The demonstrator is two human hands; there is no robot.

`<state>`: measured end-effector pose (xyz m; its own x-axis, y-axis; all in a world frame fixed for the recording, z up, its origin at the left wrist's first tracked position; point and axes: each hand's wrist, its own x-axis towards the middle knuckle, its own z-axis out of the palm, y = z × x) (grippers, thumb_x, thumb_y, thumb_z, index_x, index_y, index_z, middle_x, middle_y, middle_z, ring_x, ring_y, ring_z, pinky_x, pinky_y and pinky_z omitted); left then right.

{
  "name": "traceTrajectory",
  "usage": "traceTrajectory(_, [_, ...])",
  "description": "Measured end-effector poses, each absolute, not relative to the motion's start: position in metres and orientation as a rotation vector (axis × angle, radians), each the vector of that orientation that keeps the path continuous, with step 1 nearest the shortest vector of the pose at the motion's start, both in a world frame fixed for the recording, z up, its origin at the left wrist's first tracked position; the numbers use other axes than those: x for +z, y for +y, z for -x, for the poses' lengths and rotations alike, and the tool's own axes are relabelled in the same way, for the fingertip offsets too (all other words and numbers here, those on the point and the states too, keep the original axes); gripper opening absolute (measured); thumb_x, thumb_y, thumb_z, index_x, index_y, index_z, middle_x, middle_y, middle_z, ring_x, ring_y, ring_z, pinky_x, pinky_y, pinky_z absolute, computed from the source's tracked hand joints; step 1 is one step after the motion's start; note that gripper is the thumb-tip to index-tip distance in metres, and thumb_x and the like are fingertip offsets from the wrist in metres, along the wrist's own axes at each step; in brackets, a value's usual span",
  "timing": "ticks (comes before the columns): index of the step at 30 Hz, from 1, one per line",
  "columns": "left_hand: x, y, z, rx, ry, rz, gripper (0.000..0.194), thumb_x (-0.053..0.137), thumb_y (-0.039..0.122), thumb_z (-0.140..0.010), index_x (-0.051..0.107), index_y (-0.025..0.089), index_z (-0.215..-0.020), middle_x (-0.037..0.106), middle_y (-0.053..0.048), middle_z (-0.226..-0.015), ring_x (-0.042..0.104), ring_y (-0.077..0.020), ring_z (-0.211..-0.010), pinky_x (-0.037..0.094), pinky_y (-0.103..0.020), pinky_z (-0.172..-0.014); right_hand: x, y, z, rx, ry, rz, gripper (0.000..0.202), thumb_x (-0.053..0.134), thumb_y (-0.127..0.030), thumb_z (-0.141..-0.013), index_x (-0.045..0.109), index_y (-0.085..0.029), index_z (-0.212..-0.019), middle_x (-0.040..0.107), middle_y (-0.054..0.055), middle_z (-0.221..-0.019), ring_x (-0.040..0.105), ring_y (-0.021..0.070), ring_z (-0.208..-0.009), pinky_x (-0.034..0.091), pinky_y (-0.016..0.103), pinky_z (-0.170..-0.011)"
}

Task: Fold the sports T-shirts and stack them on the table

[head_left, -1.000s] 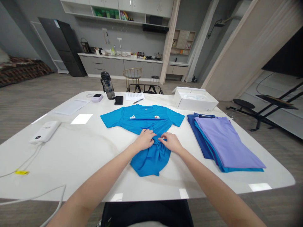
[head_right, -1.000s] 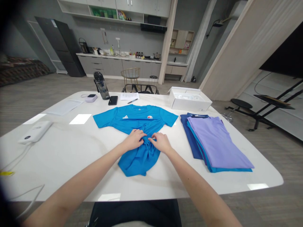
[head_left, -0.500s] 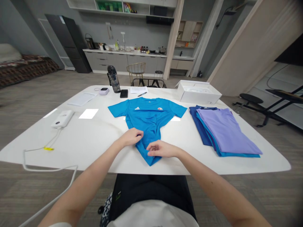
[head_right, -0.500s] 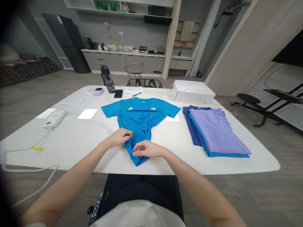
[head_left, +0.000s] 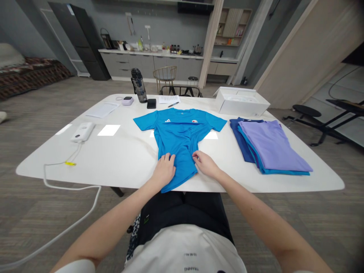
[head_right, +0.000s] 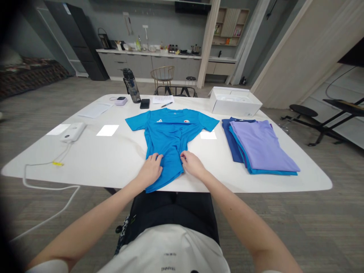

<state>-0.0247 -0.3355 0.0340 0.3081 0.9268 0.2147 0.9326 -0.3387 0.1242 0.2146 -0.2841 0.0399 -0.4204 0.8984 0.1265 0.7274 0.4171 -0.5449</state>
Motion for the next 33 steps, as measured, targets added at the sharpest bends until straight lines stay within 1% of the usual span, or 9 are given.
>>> traceTrajectory(3, [0.027, -0.333, 0.045, -0.395, -1.772, 2.541, 0.052, 0.046, 0.014, -0.090, 0.046, 0.010, -0.142, 0.049, -0.021, -0.143, 0.051, -0.0329, -0.128, 0.041, -0.047, -0.109, 0.050, -0.293, -0.223, 0.405, -2.464, 1.440, 0.025, 0.046, -0.033, -0.104, 0.068, -0.023, -0.099, 0.068, 0.007, -0.103, 0.061, 0.0209, -0.097, 0.042, 0.031, -0.083])
traceTrajectory(7, [0.021, -0.328, 0.086, -0.391, -1.736, 2.612, 0.057, 0.041, 0.008, -0.089, 0.045, 0.009, -0.146, 0.046, -0.023, -0.148, 0.047, -0.0323, -0.137, 0.041, -0.047, -0.113, 0.058, -0.301, -0.248, 0.131, -2.555, 1.589, 0.040, 0.044, -0.052, -0.104, 0.070, -0.023, -0.093, 0.068, 0.009, -0.099, 0.061, 0.0247, -0.092, 0.038, 0.034, -0.077])
traceTrajectory(12, [0.033, -0.329, 0.126, -0.288, -1.679, 2.668, 0.058, 0.036, 0.001, -0.086, 0.053, 0.015, -0.140, 0.051, -0.016, -0.145, 0.054, -0.0273, -0.129, 0.045, -0.041, -0.108, 0.065, -0.308, -0.286, -0.040, -2.498, 1.759, 0.042, 0.053, -0.054, -0.099, 0.069, -0.019, -0.081, 0.066, 0.015, -0.094, 0.059, 0.0296, -0.093, 0.037, 0.039, -0.079])
traceTrajectory(15, [0.045, -0.343, 0.112, -0.230, -1.623, 2.716, 0.041, 0.039, 0.008, -0.092, 0.060, 0.019, -0.126, 0.060, -0.012, -0.130, 0.059, -0.0265, -0.115, 0.048, -0.041, -0.098, 0.068, -0.319, -0.285, -0.037, -2.544, 1.629, 0.029, 0.058, -0.045, -0.099, 0.069, -0.020, -0.089, 0.066, 0.013, -0.096, 0.058, 0.0294, -0.097, 0.038, 0.039, -0.082])
traceTrajectory(18, [0.052, -0.363, 0.078, -0.200, -1.565, 2.774, 0.023, 0.043, 0.029, -0.101, 0.062, 0.022, -0.113, 0.063, -0.010, -0.113, 0.059, -0.0263, -0.101, 0.047, -0.040, -0.088, 0.066, -0.333, -0.269, 0.152, -2.625, 1.368, 0.021, 0.059, -0.040, -0.099, 0.069, -0.022, -0.097, 0.065, 0.009, -0.099, 0.059, 0.0257, -0.098, 0.041, 0.037, -0.084])
traceTrajectory(22, [0.051, -0.378, 0.056, -0.184, -1.608, 2.647, 0.029, 0.047, 0.046, -0.101, 0.060, 0.023, -0.111, 0.062, -0.011, -0.109, 0.057, -0.0282, -0.101, 0.043, -0.040, -0.085, 0.057, -0.350, -0.265, 0.251, -2.596, 1.354, 0.022, 0.053, -0.040, -0.102, 0.067, -0.023, -0.100, 0.065, 0.007, -0.097, 0.059, 0.0233, -0.093, 0.043, 0.034, -0.083])
traceTrajectory(28, [0.048, -0.385, 0.088, -0.168, -1.689, 2.589, 0.034, 0.045, 0.052, -0.101, 0.060, 0.023, -0.110, 0.062, -0.011, -0.108, 0.056, -0.0294, -0.099, 0.042, -0.040, -0.082, 0.051, -0.369, -0.330, 0.181, -2.599, 1.602, 0.037, 0.042, -0.042, -0.106, 0.064, -0.024, -0.083, 0.064, 0.005, -0.081, 0.061, 0.0223, -0.083, 0.041, 0.033, -0.072])
traceTrajectory(31, [0.051, -0.387, 0.097, -0.193, -1.704, 2.610, 0.032, 0.047, 0.052, -0.100, 0.061, 0.024, -0.108, 0.062, -0.010, -0.107, 0.057, -0.0293, -0.098, 0.042, -0.041, -0.082, 0.058, -0.373, -0.354, 0.160, -2.634, 1.643, 0.042, 0.046, -0.046, -0.104, 0.063, -0.025, -0.072, 0.064, 0.006, -0.076, 0.061, 0.0226, -0.079, 0.039, 0.034, -0.070])
traceTrajectory(33, [0.054, -0.389, 0.095, -0.213, -1.679, 2.652, 0.033, 0.047, 0.052, -0.100, 0.061, 0.024, -0.108, 0.062, -0.009, -0.106, 0.057, -0.0288, -0.098, 0.042, -0.041, -0.081, 0.065, -0.374, -0.358, 0.128, -2.630, 1.631, 0.039, 0.052, -0.050, -0.100, 0.064, -0.025, -0.073, 0.065, 0.007, -0.079, 0.061, 0.0235, -0.081, 0.040, 0.035, -0.073])
